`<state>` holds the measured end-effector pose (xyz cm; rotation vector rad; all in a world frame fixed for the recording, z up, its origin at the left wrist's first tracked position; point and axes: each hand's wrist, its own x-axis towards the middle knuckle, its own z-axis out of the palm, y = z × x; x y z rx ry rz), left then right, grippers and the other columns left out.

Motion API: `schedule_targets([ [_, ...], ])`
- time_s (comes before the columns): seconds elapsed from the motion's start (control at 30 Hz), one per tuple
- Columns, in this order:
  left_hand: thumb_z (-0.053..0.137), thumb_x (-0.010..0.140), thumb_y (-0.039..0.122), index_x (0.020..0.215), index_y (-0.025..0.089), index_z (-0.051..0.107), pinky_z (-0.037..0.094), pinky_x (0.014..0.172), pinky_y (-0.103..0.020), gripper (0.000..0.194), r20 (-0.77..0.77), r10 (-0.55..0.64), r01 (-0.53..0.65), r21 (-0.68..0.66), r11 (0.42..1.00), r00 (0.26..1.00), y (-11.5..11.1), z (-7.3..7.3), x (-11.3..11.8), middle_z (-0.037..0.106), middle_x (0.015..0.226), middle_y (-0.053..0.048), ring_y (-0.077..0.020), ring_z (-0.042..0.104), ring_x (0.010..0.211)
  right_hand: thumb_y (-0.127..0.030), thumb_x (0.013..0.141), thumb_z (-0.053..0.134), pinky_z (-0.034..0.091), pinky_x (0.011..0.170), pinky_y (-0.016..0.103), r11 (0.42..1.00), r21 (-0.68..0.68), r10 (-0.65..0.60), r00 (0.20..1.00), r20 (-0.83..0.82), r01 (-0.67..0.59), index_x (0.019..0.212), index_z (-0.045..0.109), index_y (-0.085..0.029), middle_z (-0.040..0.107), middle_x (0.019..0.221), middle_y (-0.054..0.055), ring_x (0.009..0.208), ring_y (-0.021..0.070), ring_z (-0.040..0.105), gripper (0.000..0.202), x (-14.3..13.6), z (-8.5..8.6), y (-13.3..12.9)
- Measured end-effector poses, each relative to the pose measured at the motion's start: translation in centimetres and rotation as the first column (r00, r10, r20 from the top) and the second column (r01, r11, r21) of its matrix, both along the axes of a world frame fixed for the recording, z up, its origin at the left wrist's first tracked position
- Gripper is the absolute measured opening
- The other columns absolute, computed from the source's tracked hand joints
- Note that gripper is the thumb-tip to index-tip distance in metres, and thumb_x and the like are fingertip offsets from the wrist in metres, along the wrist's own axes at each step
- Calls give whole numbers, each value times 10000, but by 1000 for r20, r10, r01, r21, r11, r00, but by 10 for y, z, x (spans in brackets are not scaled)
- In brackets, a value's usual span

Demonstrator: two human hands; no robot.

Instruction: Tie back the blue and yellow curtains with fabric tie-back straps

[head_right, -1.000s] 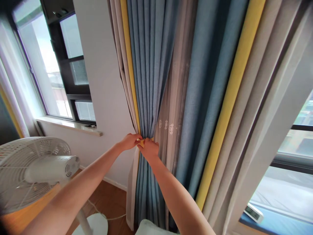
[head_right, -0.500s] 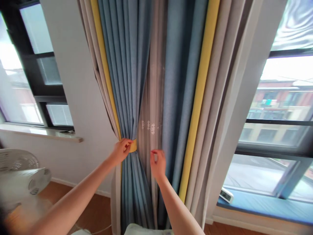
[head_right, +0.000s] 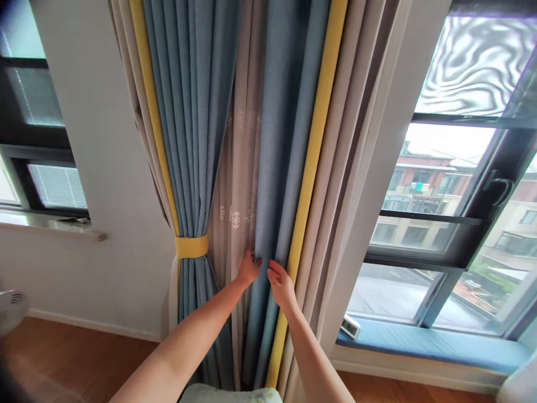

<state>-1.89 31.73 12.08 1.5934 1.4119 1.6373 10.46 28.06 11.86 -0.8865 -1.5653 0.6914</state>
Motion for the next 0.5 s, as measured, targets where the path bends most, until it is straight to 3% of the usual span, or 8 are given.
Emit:
schedule_targets([
  [0.1,392,764,100,1088,111,456,414,856,-374,330,-130,28,-16,91,996,991,-13,-13,18,569,1009,-133,-222,536,972,-469,637,568,465,800,355,999,-27,-44,999,-27,43,1029,553,-174,581,1083,112,933,218,573,491,2,2,4],
  [0.2,353,756,72,1050,130,484,442,828,-351,328,-363,65,14,211,977,929,-33,-25,38,549,1017,-119,-201,533,949,-481,616,587,477,748,336,992,-4,-125,992,-19,125,1081,511,-165,594,1035,109,907,218,576,568,3,7,2],
  [0.33,453,704,110,1063,175,498,422,866,-377,368,-543,49,171,347,922,838,-62,-32,46,519,1084,-95,-217,500,992,-512,675,501,455,640,316,954,29,-299,951,74,297,882,576,-140,627,760,73,711,213,581,432,12,16,-7],
  [0.4,500,699,158,1102,199,473,355,937,-423,406,-464,109,122,441,889,879,-71,-31,40,466,1159,-91,-241,433,1089,-524,719,418,435,610,304,940,56,-341,936,86,337,785,589,-138,605,696,64,667,205,562,427,20,17,-11],
  [0.5,500,734,214,1261,171,274,267,1008,-433,575,-144,202,-113,467,877,969,-72,-24,29,343,1279,-129,-237,310,1212,-507,724,418,417,628,290,917,173,-376,923,79,359,730,587,-149,588,729,62,695,197,542,396,30,16,-17],
])
